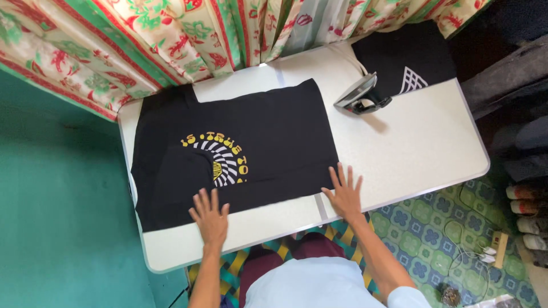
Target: The person irons a black t-shirt on a white table using a steam iron, then folds the t-shirt neatly. The person smooths the fabric with both hands and completes the fold by the end of the clip.
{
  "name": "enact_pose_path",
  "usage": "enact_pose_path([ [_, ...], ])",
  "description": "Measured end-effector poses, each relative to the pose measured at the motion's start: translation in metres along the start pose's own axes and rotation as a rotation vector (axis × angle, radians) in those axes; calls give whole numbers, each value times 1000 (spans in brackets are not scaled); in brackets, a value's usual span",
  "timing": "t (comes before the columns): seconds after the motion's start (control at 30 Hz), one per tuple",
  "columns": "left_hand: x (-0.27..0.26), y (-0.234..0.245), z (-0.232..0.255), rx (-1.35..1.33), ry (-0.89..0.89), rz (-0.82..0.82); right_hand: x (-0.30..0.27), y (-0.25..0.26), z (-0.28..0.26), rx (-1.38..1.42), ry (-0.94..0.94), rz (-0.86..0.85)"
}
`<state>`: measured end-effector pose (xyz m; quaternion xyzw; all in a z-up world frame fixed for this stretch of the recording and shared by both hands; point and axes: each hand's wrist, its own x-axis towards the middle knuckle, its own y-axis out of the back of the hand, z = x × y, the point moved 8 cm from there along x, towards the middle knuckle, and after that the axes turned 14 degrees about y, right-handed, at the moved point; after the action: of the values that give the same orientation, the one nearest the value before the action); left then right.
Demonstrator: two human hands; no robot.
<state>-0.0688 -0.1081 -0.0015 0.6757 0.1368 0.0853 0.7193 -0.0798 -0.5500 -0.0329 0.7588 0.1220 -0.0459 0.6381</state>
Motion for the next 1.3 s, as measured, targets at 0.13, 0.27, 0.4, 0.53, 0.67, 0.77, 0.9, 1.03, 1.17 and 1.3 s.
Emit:
enact_pose_path([
  [0.13, -2, -3, -28, 0, 101, -66, -16, -5, 42, -49, -39, -20],
  [0.27, -12, 1, -5, -145, 105, -48, -41, -8, 66, -13, 33, 399],
  [0.4, -32, -10, 39, -188, 17, -105, -54, -19, 63, 126, 0, 472],
  [0.53, -41, -6, 48, -161, 29, -83, -43, -15, 53, 280, -107, 386],
  [0.67, -44, -1, 42, -165, 49, -105, -41, 1, 46, 360, -133, 447],
  [0.77, -46, -1, 39, -154, 61, -102, -43, 1, 45, 342, -128, 478],
  [0.9, -49, -3, 41, -160, 84, -93, -35, -18, 44, 361, -86, 472],
  [1.03, -49, -6, 41, -210, 95, -106, -32, -10, 48, 446, -129, 408],
  [1.17, -50, -5, 41, -165, 96, -97, -28, 0, 55, 464, -91, 371],
  [1.3, -51, -6, 41, -118, 111, -115, -26, 16, 63, 318, -3, 362],
])
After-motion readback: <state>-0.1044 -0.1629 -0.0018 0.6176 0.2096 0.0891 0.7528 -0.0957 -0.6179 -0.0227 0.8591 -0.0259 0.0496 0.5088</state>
